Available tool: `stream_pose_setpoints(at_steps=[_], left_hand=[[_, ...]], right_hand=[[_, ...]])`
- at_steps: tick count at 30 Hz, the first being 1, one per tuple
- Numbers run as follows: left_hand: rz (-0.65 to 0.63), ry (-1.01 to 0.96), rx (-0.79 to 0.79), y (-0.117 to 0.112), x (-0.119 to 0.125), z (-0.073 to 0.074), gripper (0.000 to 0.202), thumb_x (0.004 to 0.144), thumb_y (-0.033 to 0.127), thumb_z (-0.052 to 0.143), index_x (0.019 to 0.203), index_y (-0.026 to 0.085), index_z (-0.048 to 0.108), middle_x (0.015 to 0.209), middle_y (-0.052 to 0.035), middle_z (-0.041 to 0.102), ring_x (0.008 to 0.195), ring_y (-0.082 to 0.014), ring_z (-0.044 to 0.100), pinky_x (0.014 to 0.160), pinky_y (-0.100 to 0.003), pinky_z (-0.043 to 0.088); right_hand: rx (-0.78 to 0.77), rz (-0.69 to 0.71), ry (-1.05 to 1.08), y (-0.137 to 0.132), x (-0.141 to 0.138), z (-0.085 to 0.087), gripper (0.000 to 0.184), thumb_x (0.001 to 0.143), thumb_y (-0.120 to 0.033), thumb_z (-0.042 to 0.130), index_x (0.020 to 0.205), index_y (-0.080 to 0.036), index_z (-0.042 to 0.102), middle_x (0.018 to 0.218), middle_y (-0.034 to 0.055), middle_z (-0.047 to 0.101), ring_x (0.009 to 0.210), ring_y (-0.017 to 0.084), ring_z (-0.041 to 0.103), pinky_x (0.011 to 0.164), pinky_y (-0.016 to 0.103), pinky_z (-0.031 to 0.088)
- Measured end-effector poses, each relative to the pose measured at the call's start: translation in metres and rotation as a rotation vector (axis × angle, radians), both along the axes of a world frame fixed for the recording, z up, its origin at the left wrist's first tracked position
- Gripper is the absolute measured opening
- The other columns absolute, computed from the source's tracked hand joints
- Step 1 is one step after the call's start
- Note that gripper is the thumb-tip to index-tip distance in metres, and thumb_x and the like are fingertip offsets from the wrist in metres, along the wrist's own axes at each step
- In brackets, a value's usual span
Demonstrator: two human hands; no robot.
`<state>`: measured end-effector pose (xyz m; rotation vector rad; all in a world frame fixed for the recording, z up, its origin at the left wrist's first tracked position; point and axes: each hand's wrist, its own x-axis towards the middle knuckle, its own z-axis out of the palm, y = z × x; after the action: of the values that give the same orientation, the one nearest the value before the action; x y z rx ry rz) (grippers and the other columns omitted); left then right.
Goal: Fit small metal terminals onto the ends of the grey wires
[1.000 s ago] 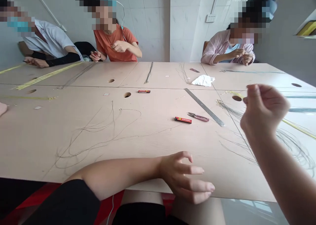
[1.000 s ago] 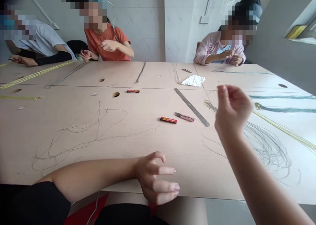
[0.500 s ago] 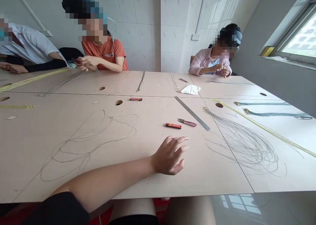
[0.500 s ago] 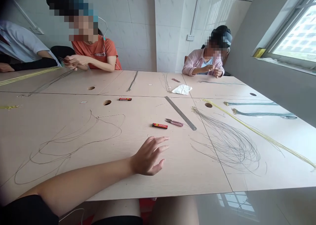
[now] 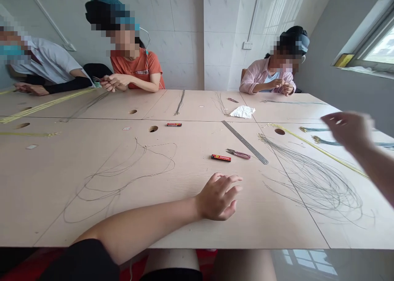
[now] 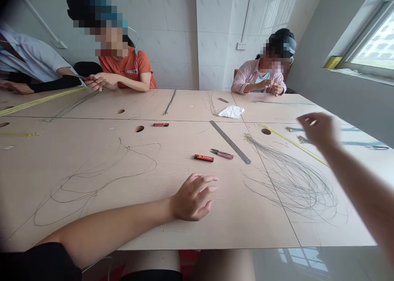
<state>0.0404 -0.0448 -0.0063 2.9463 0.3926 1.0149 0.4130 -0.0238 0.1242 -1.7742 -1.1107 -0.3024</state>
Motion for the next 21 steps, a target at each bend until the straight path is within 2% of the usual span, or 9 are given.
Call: stream_pose_setpoints(at_steps=[2, 3, 6, 9, 12, 16, 19, 21], left_hand=[[0.014, -0.003, -0.012, 0.002, 0.000, -0.001, 0.031, 0.078, 0.023, 0.049, 0.108, 0.015, 0.052, 0.120, -0.0161, 0.060, 0.089, -0.0210, 0.060, 0.081, -0.038, 0.041], [0.025, -0.008, -0.022, 0.002, 0.001, -0.001, 0.030, 0.078, 0.023, 0.049, 0.107, 0.015, 0.053, 0.119, -0.0161, 0.060, 0.088, -0.0206, 0.060, 0.079, -0.038, 0.041], [0.044, -0.011, -0.062, 0.005, 0.002, -0.001, 0.029, 0.077, 0.024, 0.049, 0.104, 0.015, 0.054, 0.117, -0.0154, 0.061, 0.086, -0.0199, 0.061, 0.076, -0.037, 0.041], [0.045, 0.017, -0.091, 0.007, 0.004, -0.001, 0.030, 0.077, 0.025, 0.050, 0.104, 0.014, 0.055, 0.115, -0.0139, 0.062, 0.083, -0.0189, 0.060, 0.075, -0.036, 0.040], [0.048, 0.024, -0.097, 0.008, 0.005, -0.001, 0.028, 0.077, 0.025, 0.050, 0.102, 0.014, 0.057, 0.114, -0.0125, 0.062, 0.081, -0.0181, 0.060, 0.073, -0.036, 0.040], [0.043, -0.004, -0.077, 0.009, 0.007, -0.003, 0.026, 0.077, 0.024, 0.050, 0.099, 0.013, 0.058, 0.113, -0.0115, 0.063, 0.081, -0.0173, 0.059, 0.072, -0.036, 0.039], [0.023, 0.016, -0.051, 0.009, 0.009, -0.003, 0.024, 0.078, 0.024, 0.050, 0.097, 0.014, 0.060, 0.111, -0.0107, 0.063, 0.081, -0.0168, 0.059, 0.069, -0.034, 0.039], [-0.004, 0.034, -0.018, 0.009, 0.010, -0.003, 0.022, 0.080, 0.023, 0.049, 0.095, 0.015, 0.062, 0.108, -0.0093, 0.065, 0.079, -0.0155, 0.059, 0.066, -0.032, 0.039]], right_hand=[[-0.206, 0.064, 0.041, 0.029, 0.005, -0.030, 0.029, 0.056, -0.030, 0.085, 0.042, -0.018, 0.063, 0.039, 0.0002, 0.049, 0.037, 0.007, 0.036, 0.047, 0.034, 0.026], [-0.254, 0.113, 0.040, 0.044, 0.004, -0.047, 0.030, 0.054, -0.027, 0.086, 0.039, -0.019, 0.061, 0.038, 0.0003, 0.049, 0.036, 0.006, 0.034, 0.046, 0.033, 0.025], [-0.186, 0.247, 0.000, 0.079, -0.004, -0.093, 0.035, 0.059, -0.028, 0.084, 0.038, -0.020, 0.057, 0.040, 0.0000, 0.050, 0.035, 0.007, 0.031, 0.044, 0.032, 0.022], [-0.153, 0.297, 0.004, 0.099, -0.010, -0.121, 0.037, 0.068, -0.030, 0.079, 0.041, -0.020, 0.055, 0.040, -0.0009, 0.046, 0.037, 0.008, 0.030, 0.045, 0.031, 0.020], [-0.097, 0.324, -0.043, 0.108, -0.008, -0.133, 0.034, 0.069, -0.025, 0.079, 0.044, -0.022, 0.057, 0.041, -0.0006, 0.044, 0.039, 0.009, 0.028, 0.047, 0.032, 0.019], [0.045, 0.345, -0.182, 0.106, -0.016, -0.137, 0.032, 0.074, -0.035, 0.074, 0.049, -0.021, 0.059, 0.044, -0.0004, 0.042, 0.044, 0.011, 0.029, 0.048, 0.031, 0.020], [0.048, 0.349, -0.195, 0.093, -0.048, -0.126, 0.031, 0.081, -0.038, 0.064, 0.055, -0.021, 0.061, 0.049, 0.0017, 0.048, 0.047, 0.013, 0.036, 0.049, 0.031, 0.026], [0.013, 0.362, -0.167, 0.080, -0.083, -0.116, 0.023, 0.083, -0.034, 0.057, 0.069, -0.019, 0.067, 0.061, 0.0034, 0.057, 0.051, 0.014, 0.044, 0.050, 0.029, 0.032]])
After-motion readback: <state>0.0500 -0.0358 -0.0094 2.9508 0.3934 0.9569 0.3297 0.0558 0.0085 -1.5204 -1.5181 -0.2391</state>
